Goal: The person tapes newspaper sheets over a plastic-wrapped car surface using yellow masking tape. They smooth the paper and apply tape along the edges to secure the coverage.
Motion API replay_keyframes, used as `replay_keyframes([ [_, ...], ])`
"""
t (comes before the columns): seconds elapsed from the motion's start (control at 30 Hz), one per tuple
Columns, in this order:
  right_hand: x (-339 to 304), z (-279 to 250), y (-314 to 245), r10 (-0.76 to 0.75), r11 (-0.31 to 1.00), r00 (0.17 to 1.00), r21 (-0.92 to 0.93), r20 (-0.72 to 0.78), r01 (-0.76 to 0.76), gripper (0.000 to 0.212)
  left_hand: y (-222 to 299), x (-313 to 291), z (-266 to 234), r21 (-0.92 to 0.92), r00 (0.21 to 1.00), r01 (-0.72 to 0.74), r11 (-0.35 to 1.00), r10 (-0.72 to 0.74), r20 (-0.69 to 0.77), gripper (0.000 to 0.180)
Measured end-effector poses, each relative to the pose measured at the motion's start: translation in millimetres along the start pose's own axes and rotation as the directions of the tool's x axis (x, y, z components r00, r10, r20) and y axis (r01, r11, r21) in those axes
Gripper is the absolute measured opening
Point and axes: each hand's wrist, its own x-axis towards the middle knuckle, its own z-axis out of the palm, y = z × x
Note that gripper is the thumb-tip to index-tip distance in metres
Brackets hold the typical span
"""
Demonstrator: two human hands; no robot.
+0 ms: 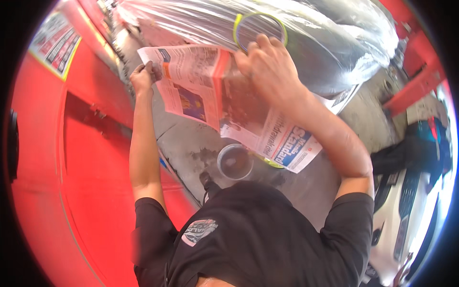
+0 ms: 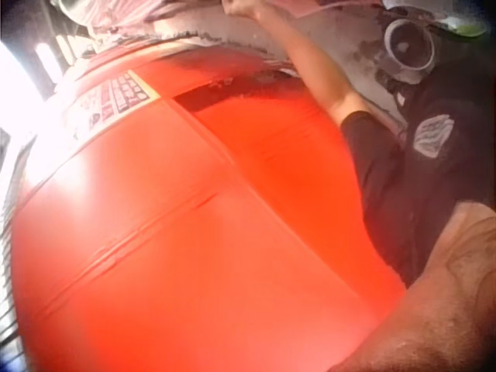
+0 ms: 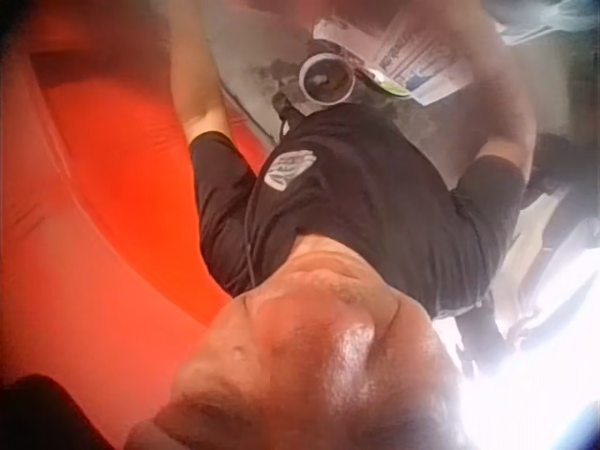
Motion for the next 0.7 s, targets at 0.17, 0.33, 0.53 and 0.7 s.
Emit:
replay_keyframes([
  [0.17, 37.1, 36.1, 15.9, 0.046, 0.989, 0.999, -0.143, -0.015, -0.047, 0.014, 6.4, 50.4, 60.9, -0.377, 0.992, 0.043, 0.925, 0.004, 0.124, 0.017],
  [0.33, 52.9, 32.5, 20.9, 0.128, 0.967, 0.986, -0.236, 0.107, -0.1, 0.014, 40.5, -33.8, 117.3, -0.292, 0.933, -0.311, 0.905, 0.349, 0.089, 0.025],
  [0.53, 77.3, 30.6, 4.4, 0.198, 0.956, 0.97, -0.245, 0.142, -0.159, 0.013, 47.4, -134.4, 149.5, -0.398, 0.466, -0.521, 0.755, 0.642, 0.609, 0.037],
  [0.7, 65.0, -22.8, -29.4, 0.385, 0.891, 0.921, -0.238, -0.051, -0.386, 0.027, 40.9, -111.1, 153.0, -0.414, 0.495, -0.301, 0.859, 0.512, 0.702, 0.039],
])
